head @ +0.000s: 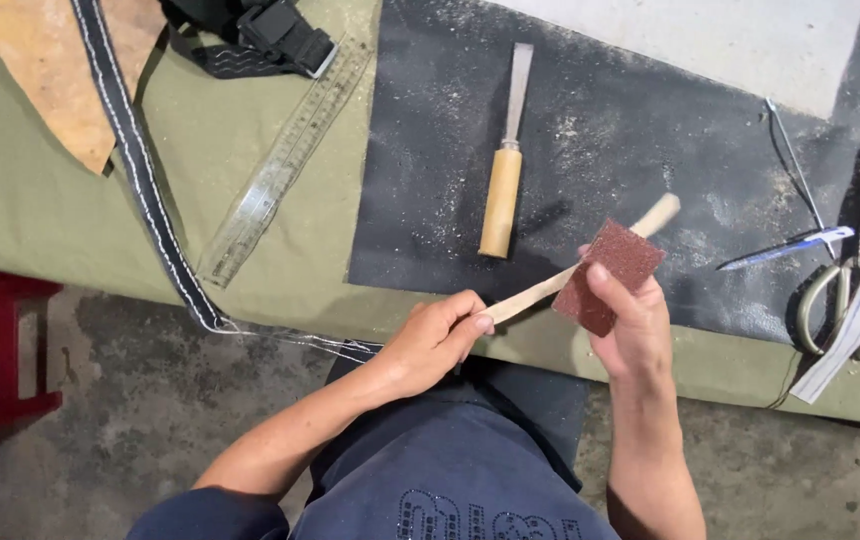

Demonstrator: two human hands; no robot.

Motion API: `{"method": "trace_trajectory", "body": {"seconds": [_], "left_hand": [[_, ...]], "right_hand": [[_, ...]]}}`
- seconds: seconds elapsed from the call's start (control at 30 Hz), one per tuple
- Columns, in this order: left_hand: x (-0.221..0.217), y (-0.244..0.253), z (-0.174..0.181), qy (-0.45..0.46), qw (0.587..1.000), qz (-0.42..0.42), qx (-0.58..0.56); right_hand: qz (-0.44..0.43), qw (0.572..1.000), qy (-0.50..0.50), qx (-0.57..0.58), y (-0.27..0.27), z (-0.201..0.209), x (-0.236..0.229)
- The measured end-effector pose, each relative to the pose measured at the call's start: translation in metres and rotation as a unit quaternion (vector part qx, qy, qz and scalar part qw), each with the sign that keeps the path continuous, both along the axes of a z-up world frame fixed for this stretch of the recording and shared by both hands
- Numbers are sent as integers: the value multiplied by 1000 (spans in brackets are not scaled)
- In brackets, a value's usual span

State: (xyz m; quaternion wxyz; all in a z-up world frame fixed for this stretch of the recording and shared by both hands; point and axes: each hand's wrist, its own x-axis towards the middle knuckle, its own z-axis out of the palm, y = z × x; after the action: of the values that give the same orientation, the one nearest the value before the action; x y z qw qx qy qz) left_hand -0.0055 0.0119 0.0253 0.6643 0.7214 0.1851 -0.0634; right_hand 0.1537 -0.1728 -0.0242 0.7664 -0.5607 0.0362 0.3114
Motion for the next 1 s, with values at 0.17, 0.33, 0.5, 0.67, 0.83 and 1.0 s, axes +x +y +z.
{"method": "trace_trajectory", "body": {"seconds": [0.17,0.33,0.5,0.67,0.83,1.0], "left_hand": [[3,-6,-17,-6,998,29,53],[4,2,-1,-17,997,31,63],[7,1,6,-28,997,30,65],[10,1,-1,-43,996,33,73],[8,1,14,-42,996,32,74],[12,1,4,-44,995,29,85]], "right_hand": [[59,997,23,-45,22,1,-36],[15,999,-27,-12,15,1,-7],[63,997,12,-49,25,14,-16],[71,997,5,-29,30,19,-32],[11,999,-30,-23,21,18,1],[60,998,24,-18,29,0,-25]]}}
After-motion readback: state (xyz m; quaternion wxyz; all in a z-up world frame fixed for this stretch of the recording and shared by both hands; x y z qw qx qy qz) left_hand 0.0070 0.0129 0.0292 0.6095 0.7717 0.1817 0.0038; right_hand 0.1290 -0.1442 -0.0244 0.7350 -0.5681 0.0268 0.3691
